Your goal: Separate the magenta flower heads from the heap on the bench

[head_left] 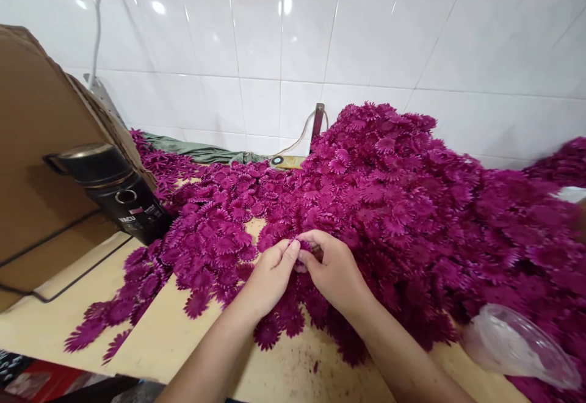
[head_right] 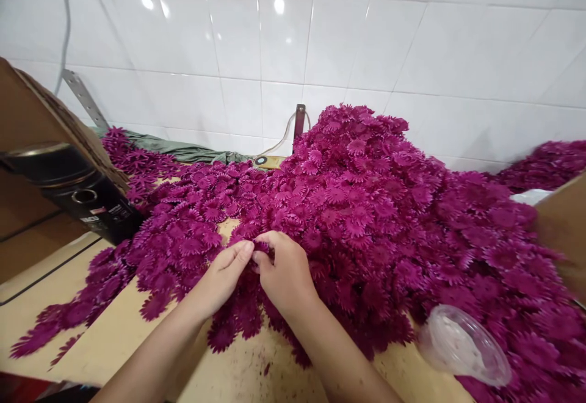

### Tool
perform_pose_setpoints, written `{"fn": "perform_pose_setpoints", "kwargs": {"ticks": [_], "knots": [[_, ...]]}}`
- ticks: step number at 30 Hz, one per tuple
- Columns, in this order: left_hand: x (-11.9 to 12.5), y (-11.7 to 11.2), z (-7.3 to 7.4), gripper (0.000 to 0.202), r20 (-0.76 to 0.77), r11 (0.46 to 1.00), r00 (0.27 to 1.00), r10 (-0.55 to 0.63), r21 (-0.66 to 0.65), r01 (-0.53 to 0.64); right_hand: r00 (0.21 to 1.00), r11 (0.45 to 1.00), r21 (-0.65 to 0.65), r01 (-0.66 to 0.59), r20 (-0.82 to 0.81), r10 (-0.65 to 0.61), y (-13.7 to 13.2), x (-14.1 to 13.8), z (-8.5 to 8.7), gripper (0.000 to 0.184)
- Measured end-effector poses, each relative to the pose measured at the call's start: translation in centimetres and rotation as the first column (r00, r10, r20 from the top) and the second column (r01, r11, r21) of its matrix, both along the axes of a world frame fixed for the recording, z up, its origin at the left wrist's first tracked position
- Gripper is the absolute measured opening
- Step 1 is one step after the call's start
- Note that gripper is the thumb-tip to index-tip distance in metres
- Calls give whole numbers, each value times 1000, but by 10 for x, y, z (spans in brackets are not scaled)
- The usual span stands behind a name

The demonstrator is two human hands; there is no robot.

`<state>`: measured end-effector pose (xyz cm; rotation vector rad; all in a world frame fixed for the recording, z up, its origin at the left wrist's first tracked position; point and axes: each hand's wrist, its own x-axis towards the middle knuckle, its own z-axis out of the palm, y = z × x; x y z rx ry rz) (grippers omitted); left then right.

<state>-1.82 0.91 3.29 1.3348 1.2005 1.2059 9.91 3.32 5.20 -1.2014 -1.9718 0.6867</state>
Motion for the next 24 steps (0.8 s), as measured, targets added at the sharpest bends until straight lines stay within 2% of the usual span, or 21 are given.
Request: {"fn": "perform_pose_setpoints", "kwargs": {"ticks": [3, 6, 9, 12, 15, 18, 20, 22, 24], "knots": [[4, -4, 1, 27, -21, 1000, 1000, -5, -7, 5, 985, 985, 136, 104, 124, -121, 1, -3, -2, 20], [4, -4, 1, 25, 23, 1000, 1000, 20, -16, -19, 977, 974, 191, 124, 150, -154, 4, -5, -3, 23], [1, -3, 0, 27, 133, 998, 991, 28, -52, -21, 992, 962, 264, 77, 73, -99, 4, -2, -2, 22], [-4, -1, 0, 32, 205, 994, 976, 69, -98, -50, 996, 938, 336, -91, 56, 76, 0, 5, 1, 24], [-6, -1, -1, 36, 211, 989, 969, 127, -102, -108, 978, 945, 259, -201, 110, 178, -1, 9, 3, 17], [-5, -4, -1, 38, 144, 994, 986, 88, -84, -76, 990, 986, 102, -130, 74, 122, 4, 8, 1, 8], [-5, -7, -1, 35, 104, 996, 993, 50, -85, -42, 996, 996, 25, -82, 50, 81, 8, 6, 0, 11], [-5, -8, -2, 29, 117, 996, 993, 21, -91, -10, 997, 997, 27, -76, 35, 75, 10, 6, -1, 10], [-7, -8, -3, 24, 171, 995, 985, -22, -91, 38, 993, 988, 102, -119, 38, 115, 8, 6, -1, 18]]}}
